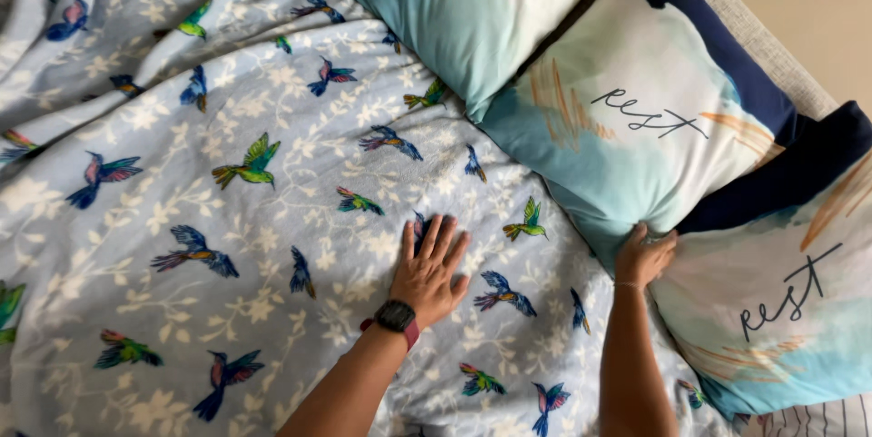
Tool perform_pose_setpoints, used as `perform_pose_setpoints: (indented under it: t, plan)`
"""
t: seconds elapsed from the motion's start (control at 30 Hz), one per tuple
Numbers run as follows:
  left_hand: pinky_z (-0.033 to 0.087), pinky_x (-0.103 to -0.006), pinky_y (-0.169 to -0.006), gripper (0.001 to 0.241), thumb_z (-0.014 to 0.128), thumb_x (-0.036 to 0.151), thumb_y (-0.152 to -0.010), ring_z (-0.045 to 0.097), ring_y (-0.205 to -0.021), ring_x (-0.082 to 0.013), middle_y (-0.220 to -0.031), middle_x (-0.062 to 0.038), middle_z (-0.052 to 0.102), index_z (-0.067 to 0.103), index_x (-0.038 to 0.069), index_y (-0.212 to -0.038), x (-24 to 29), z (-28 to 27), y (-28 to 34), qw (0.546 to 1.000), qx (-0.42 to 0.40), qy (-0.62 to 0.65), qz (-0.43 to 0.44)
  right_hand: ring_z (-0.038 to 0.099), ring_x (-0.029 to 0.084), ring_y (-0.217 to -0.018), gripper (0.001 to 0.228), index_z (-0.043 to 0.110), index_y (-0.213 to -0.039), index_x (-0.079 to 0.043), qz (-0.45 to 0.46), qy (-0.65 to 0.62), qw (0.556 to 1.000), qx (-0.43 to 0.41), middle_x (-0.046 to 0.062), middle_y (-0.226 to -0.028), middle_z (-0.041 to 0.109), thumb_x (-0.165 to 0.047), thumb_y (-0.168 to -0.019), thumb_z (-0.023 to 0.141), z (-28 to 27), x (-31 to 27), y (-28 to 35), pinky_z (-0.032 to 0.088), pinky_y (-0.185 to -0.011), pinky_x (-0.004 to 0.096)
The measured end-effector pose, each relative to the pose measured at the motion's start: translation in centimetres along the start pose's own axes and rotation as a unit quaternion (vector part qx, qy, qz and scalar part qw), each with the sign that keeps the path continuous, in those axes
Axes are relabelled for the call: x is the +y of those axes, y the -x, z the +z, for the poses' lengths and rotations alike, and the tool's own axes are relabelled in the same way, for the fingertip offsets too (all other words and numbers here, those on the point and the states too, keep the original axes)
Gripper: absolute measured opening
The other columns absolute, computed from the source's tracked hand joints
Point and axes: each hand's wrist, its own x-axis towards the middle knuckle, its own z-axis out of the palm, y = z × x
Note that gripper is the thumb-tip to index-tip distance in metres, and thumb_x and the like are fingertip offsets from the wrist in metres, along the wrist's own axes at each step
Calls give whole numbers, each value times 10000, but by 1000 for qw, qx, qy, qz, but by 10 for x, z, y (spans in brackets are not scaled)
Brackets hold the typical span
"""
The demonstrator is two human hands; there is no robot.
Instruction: The person smooths a bird-patterned duvet cover on a bed using both hands. They repeatedly pat and flatten the fabric across the surface, occasionally adjusting the pillows at the head of the bed.
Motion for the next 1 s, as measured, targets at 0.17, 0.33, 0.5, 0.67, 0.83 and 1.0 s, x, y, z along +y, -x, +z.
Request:
perform_pose_setpoints:
  t: [0.17, 0.33, 0.5, 0.67, 0.83, 1.0]
  plan:
    - [-33, -626, -1227, 719, 337, 560, -962, 45, -1550, -283, -1670, -60, 105, 208, 213, -1578, 0, -8, 40, 997, 47, -56, 10, 355, 466, -1399, 698, 317, -1551, -57, -298, -71, 952, 1, 236, -1552, 371, -194, -959, 660, -23, -108, 132, 246, -1142, 596]
    - [-51, -650, -1234, 759, 288, 592, -952, 18, -1549, -303, -1661, -66, 91, 154, 182, -1578, 10, -17, 83, 997, 23, -70, 3, 239, 321, -1518, 681, 300, -1552, -49, -493, -139, 790, -337, 182, -1601, 326, -434, -1023, 487, -10, -211, 236, 99, -1226, 543]
    - [-38, -634, -1233, 861, 337, 685, -899, -13, -1570, -311, -1684, -64, 52, 147, 201, -1585, 8, -36, 131, 992, 53, -101, 55, 98, 273, -1540, 797, 215, -1585, -97, -409, 58, 829, -376, 107, -1663, 172, -612, -984, 308, 62, -214, 176, 28, -1212, 525]
    - [-24, -736, -1156, 1394, 639, 777, -412, -61, -1565, -416, -1694, -147, -15, 117, 232, -1584, 39, -41, 164, 992, 48, -98, 67, 10, 296, -1539, 785, 85, -1582, -46, -470, 97, 781, -399, 152, -1665, 80, -566, -1013, 236, 0, -231, 231, -17, -1225, 481]
    - [-103, -794, -1104, 951, 551, 319, -880, -260, -1502, -410, -1664, -121, -233, -54, 257, -1612, 70, -154, 132, 857, -503, 109, 31, 17, 306, -1541, 820, 48, -1581, -8, -562, 104, 726, -382, 179, -1667, 66, -547, -1008, 279, -46, -233, 309, -16, -1225, 470]
    - [-169, -746, -1114, 936, 470, 409, -854, -335, -1492, -391, -1654, -118, -305, -55, 279, -1618, 92, -180, 137, 782, -617, 88, 19, -52, 281, -1537, 827, 33, -1584, -42, -620, 85, 651, -430, 156, -1668, 14, -612, -1001, 175, -72, -239, 373, -99, -1212, 482]
